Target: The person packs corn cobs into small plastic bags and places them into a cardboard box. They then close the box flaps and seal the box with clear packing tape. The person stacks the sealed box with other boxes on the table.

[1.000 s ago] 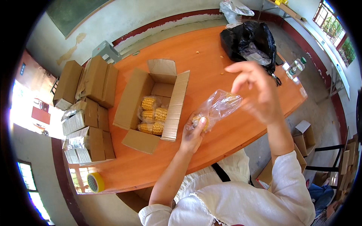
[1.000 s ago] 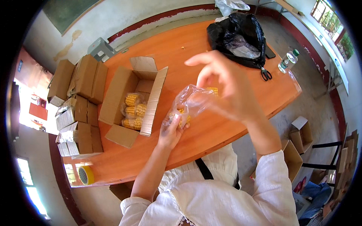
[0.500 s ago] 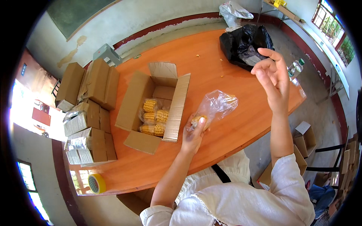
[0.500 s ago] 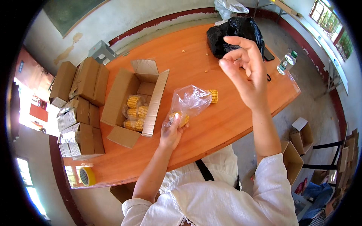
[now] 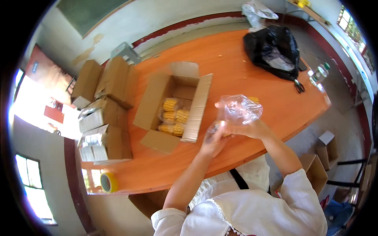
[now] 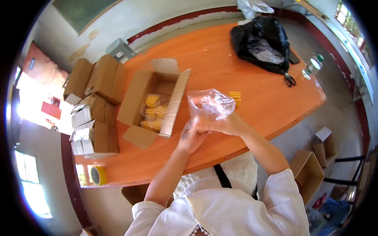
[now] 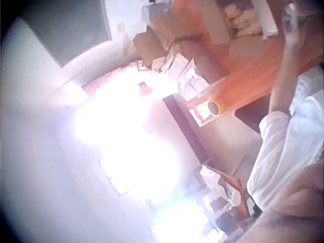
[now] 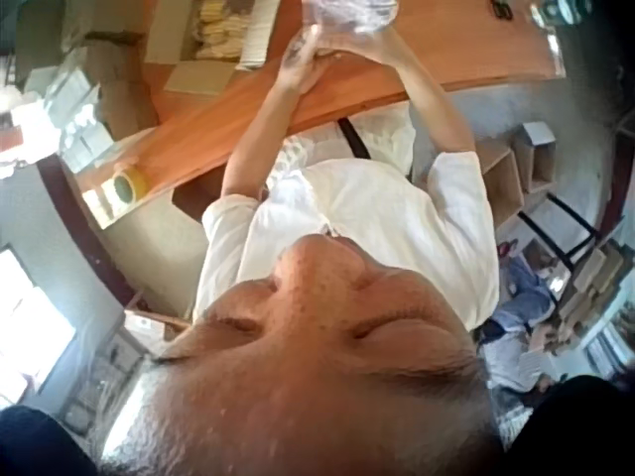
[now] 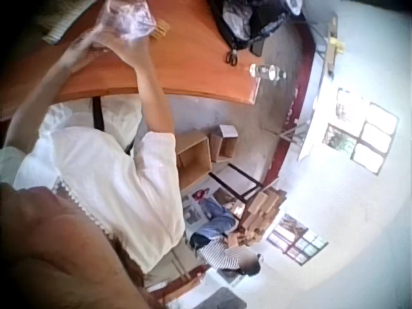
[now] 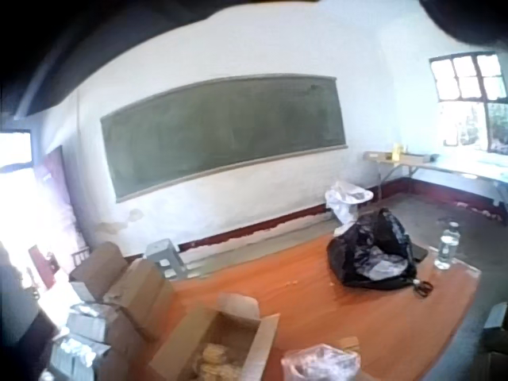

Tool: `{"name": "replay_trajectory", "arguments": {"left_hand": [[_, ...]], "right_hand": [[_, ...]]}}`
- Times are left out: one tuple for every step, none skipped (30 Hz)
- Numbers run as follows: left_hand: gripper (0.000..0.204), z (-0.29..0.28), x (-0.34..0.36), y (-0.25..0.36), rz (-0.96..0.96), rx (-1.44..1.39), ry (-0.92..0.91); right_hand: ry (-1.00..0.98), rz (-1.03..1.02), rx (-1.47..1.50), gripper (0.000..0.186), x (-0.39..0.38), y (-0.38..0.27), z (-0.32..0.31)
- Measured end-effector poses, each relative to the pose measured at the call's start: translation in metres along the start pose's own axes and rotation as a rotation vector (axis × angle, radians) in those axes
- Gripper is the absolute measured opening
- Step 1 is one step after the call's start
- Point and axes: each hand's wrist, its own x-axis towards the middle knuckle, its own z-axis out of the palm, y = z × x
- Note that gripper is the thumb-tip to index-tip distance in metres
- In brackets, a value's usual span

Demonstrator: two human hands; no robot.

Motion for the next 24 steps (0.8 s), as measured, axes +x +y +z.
{"name": "replay_trajectory", "arguments": {"left_hand": [[0.044,0.004,0.002,0.003,-0.021,0.023,-0.026],[0.043,0.012,0.002,0.004,-0.047,0.042,0.054],[0.042,0.011,0.004,0.003,-0.045,0.029,0.051],[0.042,0.007,0.006,0.001,-0.046,0.016,0.046],[0.042,0.004,0.007,0.001,-0.049,0.003,0.040],[0.042,0.006,0.008,0.002,-0.032,-0.015,0.060],[0.040,0.005,0.008,0.000,-0.023,-0.049,0.046],[0.038,0.002,0.007,-0.002,-0.016,-0.083,0.030],[0.036,0.002,0.007,-0.002,-0.012,-0.116,0.014],[0.042,0.004,0.008,0.000,-0.009,-0.103,-0.003],[0.045,0.006,0.010,0.002,-0.010,-0.098,-0.036],[0.050,0.006,0.010,0.001,-0.007,-0.099,-0.056],[0.054,0.007,0.010,0.001,-0.005,-0.099,-0.075],[0.067,0.010,0.010,0.003,0.014,-0.001,-0.070],[0.074,0.008,0.011,0.002,0.006,0.006,-0.077],[0.081,0.004,0.013,0.000,0.000,0.012,-0.083],[0.089,0.003,0.015,-0.002,-0.005,0.018,-0.089],[0.096,0.009,0.015,0.004,-0.011,-0.004,-0.084],[0.094,0.009,0.015,0.005,-0.022,-0.067,-0.113],[0.091,0.008,0.015,0.006,-0.032,-0.130,-0.142],[0.089,0.007,0.015,0.006,-0.041,-0.195,-0.172],[0.088,0.007,0.014,0.008,-0.045,-0.200,-0.157],[0.087,0.008,0.012,0.009,-0.050,-0.204,-0.143],[0.086,0.009,0.011,0.009,-0.061,-0.210,-0.130]], "right_hand": [[0.018,-0.067,0.031,0.043,0.002,0.006,0.003],[0.038,-0.133,0.063,0.034,0.006,0.016,0.006],[0.058,-0.190,0.087,0.026,0.009,0.014,0.011],[0.223,-0.048,0.169,0.023,0.009,0.006,0.023],[0.236,-0.056,0.224,0.023,0.014,0.006,0.027],[0.262,-0.065,0.268,0.024,0.017,0.005,0.026],[0.289,-0.075,0.313,0.025,0.019,0.004,0.025],[0.321,-0.095,0.405,0.025,0.022,0.005,0.030],[0.339,-0.091,0.447,0.025,0.024,0.007,0.030],[0.358,-0.089,0.489,0.025,0.026,0.008,0.028],[0.377,-0.087,0.531,0.025,0.028,0.008,0.028],[0.436,-0.054,0.547,0.025,0.030,0.002,0.032],[0.435,-0.047,0.563,0.024,0.030,0.001,0.033],[0.434,-0.039,0.578,0.024,0.030,0.001,0.033],[0.430,-0.035,0.589,0.024,0.031,-0.001,0.032],[0.427,-0.039,0.582,0.025,0.031,-0.002,0.031],[0.423,-0.042,0.574,0.026,0.030,-0.003,0.031],[0.416,-0.048,0.577,0.027,0.031,-0.002,0.032],[0.408,-0.060,0.563,0.028,0.031,-0.002,0.033],[0.400,-0.072,0.550,0.029,0.030,-0.002,0.033],[0.390,-0.083,0.535,0.031,0.030,-0.001,0.033],[0.382,-0.084,0.520,0.032,0.030,-0.001,0.034],[0.374,-0.085,0.504,0.033,0.030,-0.001,0.036],[0.373,-0.086,0.488,0.034,0.028,0.000,0.037]]}}
